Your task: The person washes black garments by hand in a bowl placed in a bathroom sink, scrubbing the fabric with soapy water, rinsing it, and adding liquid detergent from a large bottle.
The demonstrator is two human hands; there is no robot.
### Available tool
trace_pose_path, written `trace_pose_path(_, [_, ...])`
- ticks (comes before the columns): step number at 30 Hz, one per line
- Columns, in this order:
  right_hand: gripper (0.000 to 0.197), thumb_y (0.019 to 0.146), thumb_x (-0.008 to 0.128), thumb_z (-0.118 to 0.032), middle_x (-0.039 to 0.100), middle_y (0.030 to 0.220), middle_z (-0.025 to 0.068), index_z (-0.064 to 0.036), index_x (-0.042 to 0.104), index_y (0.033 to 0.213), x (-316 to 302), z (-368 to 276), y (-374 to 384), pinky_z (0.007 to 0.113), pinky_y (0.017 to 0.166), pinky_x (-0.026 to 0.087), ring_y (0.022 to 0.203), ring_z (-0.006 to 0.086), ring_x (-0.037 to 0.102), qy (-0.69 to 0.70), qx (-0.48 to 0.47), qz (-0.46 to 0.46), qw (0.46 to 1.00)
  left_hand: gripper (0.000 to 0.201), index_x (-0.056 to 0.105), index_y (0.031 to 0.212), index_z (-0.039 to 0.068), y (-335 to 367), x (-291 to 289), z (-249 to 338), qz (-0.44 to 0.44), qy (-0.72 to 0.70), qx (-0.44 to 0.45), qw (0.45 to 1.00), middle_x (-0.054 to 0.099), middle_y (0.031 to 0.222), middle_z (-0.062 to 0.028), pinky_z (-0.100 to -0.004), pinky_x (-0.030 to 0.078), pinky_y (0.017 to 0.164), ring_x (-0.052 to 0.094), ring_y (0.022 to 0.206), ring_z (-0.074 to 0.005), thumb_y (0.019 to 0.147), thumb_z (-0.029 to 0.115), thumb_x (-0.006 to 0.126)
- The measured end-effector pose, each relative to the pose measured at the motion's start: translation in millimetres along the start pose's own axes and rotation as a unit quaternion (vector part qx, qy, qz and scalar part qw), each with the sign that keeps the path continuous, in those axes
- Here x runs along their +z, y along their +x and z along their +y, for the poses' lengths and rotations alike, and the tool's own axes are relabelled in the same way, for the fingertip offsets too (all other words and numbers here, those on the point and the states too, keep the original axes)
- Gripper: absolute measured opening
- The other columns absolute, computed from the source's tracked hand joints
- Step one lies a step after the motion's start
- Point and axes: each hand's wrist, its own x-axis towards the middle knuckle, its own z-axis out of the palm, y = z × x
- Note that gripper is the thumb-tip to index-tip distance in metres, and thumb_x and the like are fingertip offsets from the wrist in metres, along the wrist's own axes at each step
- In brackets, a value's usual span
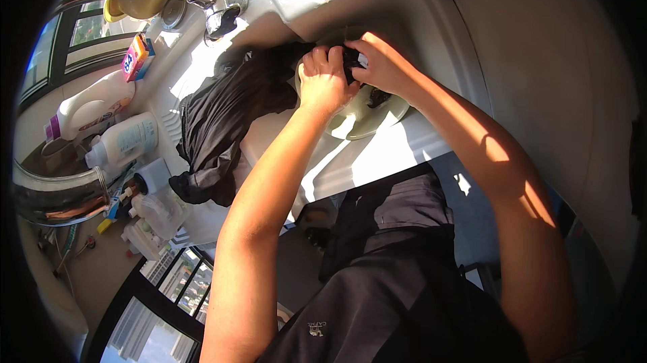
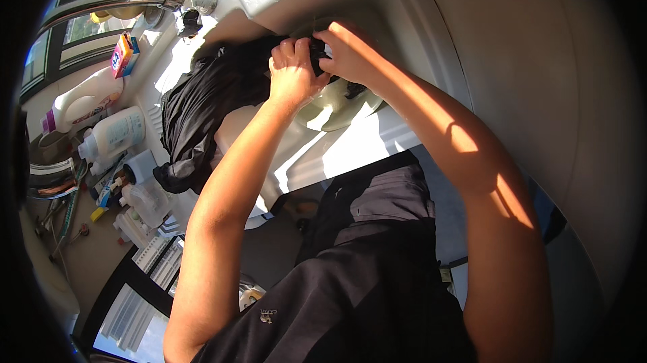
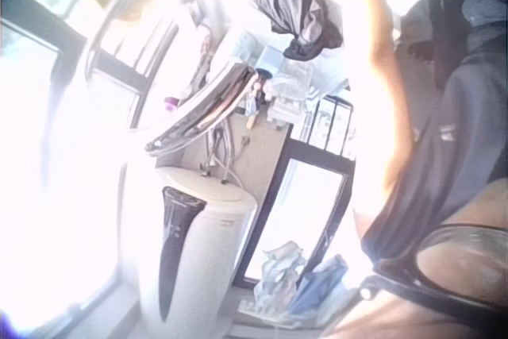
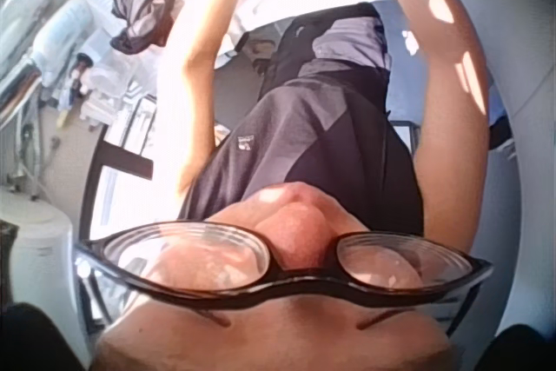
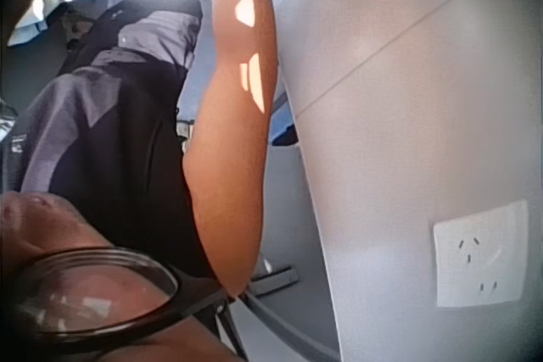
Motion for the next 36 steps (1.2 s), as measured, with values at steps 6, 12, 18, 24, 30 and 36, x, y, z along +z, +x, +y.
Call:
trace_pose_path(6, [0.034,0.077,0.08,-0.017,0.071,0.105,0.0104,-0.0091,0.071,0.109,2.9,13.4,-44.9,0.046,0.095,0.054,0.107,0.0308,0.065,-0.183,0.008,-0.133,0.974,0.06,0.06,0.136,0.009,-43.2,21.1,-1.6,-0.092,0.008,0.078,0.993,0.051,0.139,-0.0158,-0.0503,0.036,0.115,0.044,0.133,-0.0368,0.083,0.028,0.079])
trace_pose_path(12, [0.067,0.091,0.07,-0.043,0.057,0.147,0.0222,-0.0089,0.058,0.148,42.0,25.3,-49.9,0.05,0.114,0.046,0.138,0.038,0.053,-0.252,0.026,-0.109,0.961,0.092,0.052,0.147,0.01,-34.0,24.2,-10.9,-0.174,-0.011,0.037,0.984,0.047,0.151,-0.0176,-0.0512,0.031,0.125,0.037,0.147,-0.0384,0.073,0.046,0.091])
trace_pose_path(18, [0.087,0.1,0.057,-0.057,0.023,0.174,0.0262,-0.01,0.033,0.169,77.8,55.8,-45.1,0.056,0.132,0.015,0.162,0.0418,0.023,-0.356,0.092,-0.154,0.917,0.145,0.005,0.173,0.007,-14.5,81.1,-13.0,-0.244,0.058,-0.003,0.968,0.008,0.177,-0.0236,-0.058,0.017,0.131,0.016,0.159,-0.0462,0.068,0.063,0.089])
trace_pose_path(24, [0.074,0.101,0.055,-0.05,0.032,0.172,0.018,-0.0172,0.041,0.165,84.3,58.5,-25.8,0.056,0.13,0.022,0.158,0.0392,0.028,-0.377,0.08,-0.218,0.897,0.129,0.009,0.172,0.006,-27.2,149.9,-42.1,-0.21,0.131,-0.024,0.969,0.013,0.175,-0.0217,-0.0609,0.016,0.129,0.015,0.16,-0.042,0.078,0.06,0.08])
trace_pose_path(30, [0.061,0.098,0.061,-0.04,0.056,0.155,0.0156,-0.0221,0.053,0.156,57.4,63.6,-9.7,0.054,0.111,0.049,0.13,0.0388,0.063,-0.344,0.081,-0.263,0.898,0.114,0.029,0.166,0.006,2.2,115.4,-14.4,-0.297,0.035,-0.052,0.953,0.042,0.161,-0.0225,-0.057,0.03,0.126,0.038,0.151,-0.0422,0.079,0.058,0.081])
trace_pose_path(36, [0.053,0.091,0.067,-0.028,0.073,0.128,0.0191,-0.0107,0.063,0.142,48.7,59.7,26.5,0.048,0.101,0.055,0.115,0.0392,0.07,-0.187,0.187,-0.338,0.903,0.123,0.038,0.16,0.015,34.4,56.9,-1.2,-0.351,0.009,-0.139,0.926,0.044,0.158,-0.0224,-0.0473,0.046,0.119,0.047,0.145,-0.0453,0.062,0.061,0.096])
